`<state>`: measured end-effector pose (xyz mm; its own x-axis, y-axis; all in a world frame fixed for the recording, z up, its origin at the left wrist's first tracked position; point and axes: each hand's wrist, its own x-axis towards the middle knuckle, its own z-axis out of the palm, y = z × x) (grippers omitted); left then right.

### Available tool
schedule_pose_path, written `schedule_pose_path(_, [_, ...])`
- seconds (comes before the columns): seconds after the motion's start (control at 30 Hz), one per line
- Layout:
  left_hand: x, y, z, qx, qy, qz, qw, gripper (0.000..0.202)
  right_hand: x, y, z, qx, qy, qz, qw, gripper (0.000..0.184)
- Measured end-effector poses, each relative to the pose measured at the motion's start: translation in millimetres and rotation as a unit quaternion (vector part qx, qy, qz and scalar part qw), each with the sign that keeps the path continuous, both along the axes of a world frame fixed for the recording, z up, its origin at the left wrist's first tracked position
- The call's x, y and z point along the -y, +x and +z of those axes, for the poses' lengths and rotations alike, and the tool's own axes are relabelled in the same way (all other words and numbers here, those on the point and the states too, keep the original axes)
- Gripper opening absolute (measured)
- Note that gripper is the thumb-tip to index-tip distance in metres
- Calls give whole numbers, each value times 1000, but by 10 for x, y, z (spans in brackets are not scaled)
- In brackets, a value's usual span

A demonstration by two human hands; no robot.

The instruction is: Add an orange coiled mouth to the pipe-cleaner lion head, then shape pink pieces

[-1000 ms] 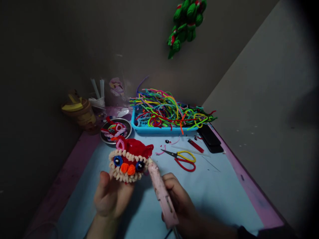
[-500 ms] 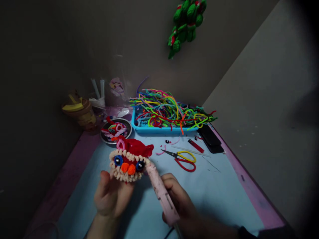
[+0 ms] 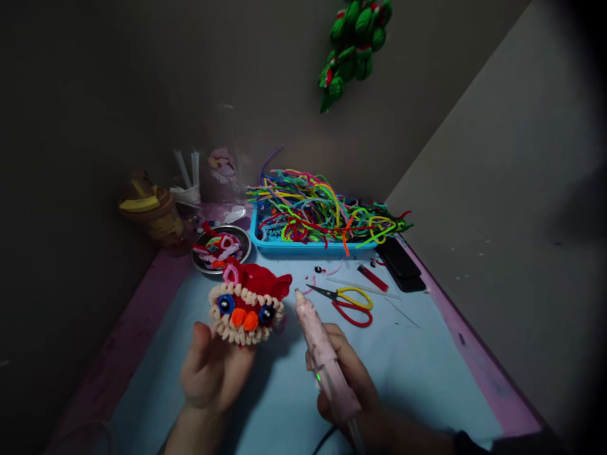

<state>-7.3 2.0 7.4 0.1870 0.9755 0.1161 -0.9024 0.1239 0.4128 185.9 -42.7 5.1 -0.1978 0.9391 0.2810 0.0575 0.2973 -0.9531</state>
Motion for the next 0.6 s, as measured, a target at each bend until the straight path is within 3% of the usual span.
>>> schedule_pose_path(0.23, [14, 10, -24, 7, 17, -26, 999, 57, -23, 12, 84, 27, 6, 12, 1000, 34])
schedule_pose_path(0.6, [52, -3, -67, 12, 37, -54, 998, 57, -1, 19, -26, 5, -36, 15, 999, 29])
